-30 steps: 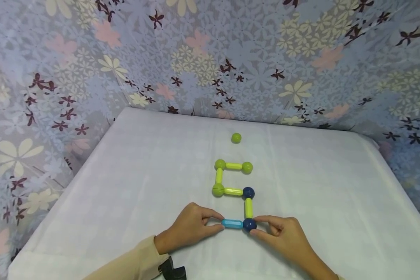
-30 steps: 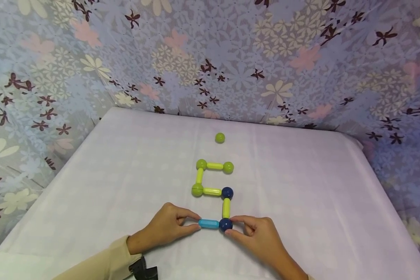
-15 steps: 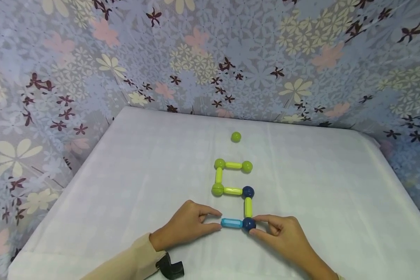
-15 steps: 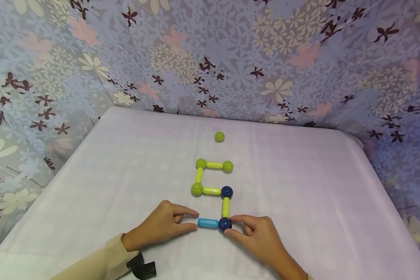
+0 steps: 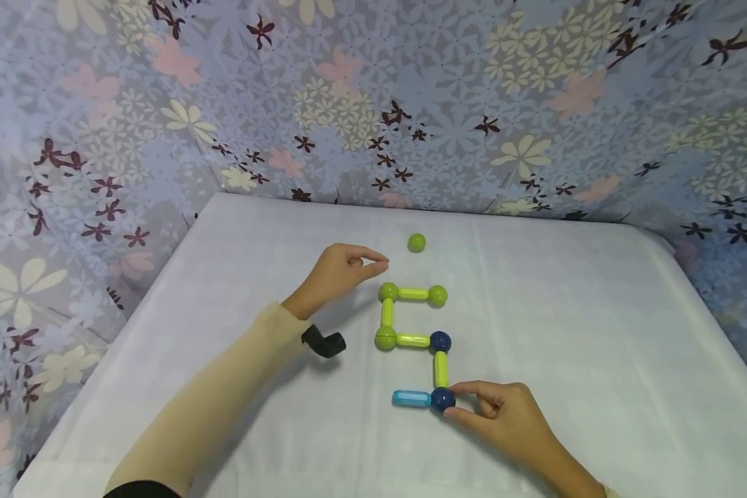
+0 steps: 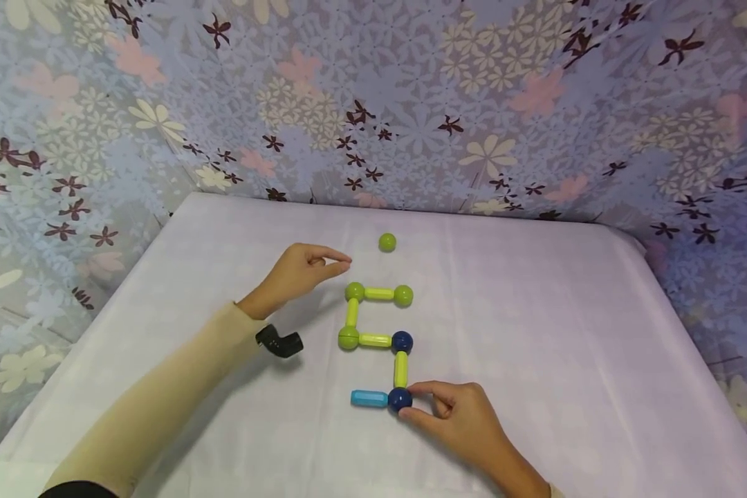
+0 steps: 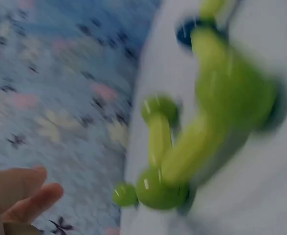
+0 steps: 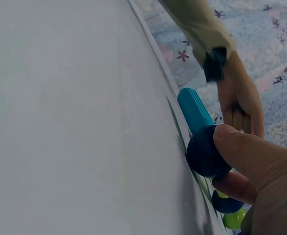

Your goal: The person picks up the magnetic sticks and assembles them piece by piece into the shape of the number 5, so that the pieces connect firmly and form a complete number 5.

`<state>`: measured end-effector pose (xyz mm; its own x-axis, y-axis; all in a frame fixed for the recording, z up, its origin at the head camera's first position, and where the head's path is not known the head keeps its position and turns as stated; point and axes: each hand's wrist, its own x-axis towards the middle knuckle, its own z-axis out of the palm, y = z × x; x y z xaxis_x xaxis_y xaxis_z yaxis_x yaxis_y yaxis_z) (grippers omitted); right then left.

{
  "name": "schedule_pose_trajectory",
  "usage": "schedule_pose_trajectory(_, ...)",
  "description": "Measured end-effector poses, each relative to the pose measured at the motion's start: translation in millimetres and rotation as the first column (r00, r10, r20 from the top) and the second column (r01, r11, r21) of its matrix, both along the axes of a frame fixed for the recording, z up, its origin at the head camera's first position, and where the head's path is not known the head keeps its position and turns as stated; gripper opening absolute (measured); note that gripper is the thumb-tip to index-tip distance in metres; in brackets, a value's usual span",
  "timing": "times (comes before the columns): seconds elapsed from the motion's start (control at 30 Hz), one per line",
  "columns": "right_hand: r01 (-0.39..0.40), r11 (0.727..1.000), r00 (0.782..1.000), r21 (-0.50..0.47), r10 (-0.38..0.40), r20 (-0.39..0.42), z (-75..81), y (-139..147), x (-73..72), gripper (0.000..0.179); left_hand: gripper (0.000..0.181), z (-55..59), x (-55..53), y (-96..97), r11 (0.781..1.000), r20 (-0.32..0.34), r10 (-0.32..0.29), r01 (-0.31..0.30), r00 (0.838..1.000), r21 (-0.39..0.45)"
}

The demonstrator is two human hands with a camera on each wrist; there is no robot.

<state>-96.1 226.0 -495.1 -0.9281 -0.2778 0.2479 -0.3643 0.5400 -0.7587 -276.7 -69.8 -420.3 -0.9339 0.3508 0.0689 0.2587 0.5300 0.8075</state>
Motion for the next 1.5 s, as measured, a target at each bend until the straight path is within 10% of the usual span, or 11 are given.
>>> schedule_pose_trajectory(0.2, -0.012, 1.0, 1.0, -0.013, 0.012, 0.0, 1.6, 4, 0.1, 0.023, 0.028, 4.2, -49.0, 36.8, 0.973, -0.082, 0.027, -0.045, 0.996, -0.225)
schedule_pose_trajectory(0.5, -0.033, 0.999, 0.999, -0.037, 0.033, 0.016, 0.5, 6, 0.6, 0.021, 0.049, -6.6, -83.1, 69.6, 0.949, -0.013, 0.044, -0.046, 0.999, -0.311)
schedule_pose_trajectory(1.3, -0.022, 0.999, 0.999, -0.035, 0.023, 0.034, 3.1, 4, 1.2, 0.022, 0.04, -25.4, -95.0, 72.6, 0.939, -0.061, -0.017, -0.005, 0.998, -0.345)
schedule_pose_trajectory(1.5, -0.028, 0.999, 0.999, -0.038, 0.03, 0.029, 1.9, 4, 0.5, 0.022, 0.06, -22.9, -99.5, 71.0, 0.903, -0.083, -0.064, 0.022, 0.994, -0.43)
